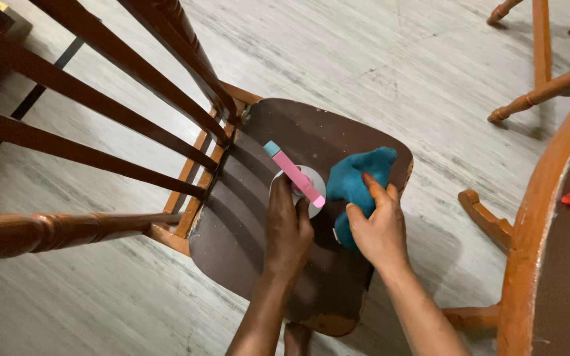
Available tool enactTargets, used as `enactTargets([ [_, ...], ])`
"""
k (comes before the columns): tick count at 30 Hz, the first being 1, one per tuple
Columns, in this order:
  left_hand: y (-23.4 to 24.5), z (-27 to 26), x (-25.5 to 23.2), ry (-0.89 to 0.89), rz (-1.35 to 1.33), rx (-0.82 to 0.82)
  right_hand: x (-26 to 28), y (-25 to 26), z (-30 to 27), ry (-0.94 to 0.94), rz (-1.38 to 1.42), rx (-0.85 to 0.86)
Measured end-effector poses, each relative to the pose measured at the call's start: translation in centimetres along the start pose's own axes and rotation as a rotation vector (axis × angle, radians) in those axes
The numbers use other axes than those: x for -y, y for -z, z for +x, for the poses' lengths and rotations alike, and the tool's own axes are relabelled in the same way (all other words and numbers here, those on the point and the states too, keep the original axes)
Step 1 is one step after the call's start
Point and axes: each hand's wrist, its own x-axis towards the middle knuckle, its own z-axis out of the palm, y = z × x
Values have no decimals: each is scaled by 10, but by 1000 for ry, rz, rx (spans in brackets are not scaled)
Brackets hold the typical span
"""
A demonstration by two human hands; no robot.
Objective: The person organizes stationery items on a round table. They place a blue cloth and a spray bottle on a chair, then put a power bank, notebook, charger, and small box into a red tray. They stack several folders and notebooks on the table.
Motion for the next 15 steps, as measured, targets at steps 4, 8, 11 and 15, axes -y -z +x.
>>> enactTargets([
  [4, 7, 0, 2, 29, 0, 32, -19, -17, -4, -51, -43, 70],
  [8, 13, -2, 2, 43, -13, 37, -31, -27, -8, -58, -32, 112],
  [11, 15, -5, 0, 41, -17, 18, -36, -30, -13, -95, -12, 141],
  [15, 20, -8, -13, 23, -37, 13, -33, -28, -12, 21, -8, 95],
])
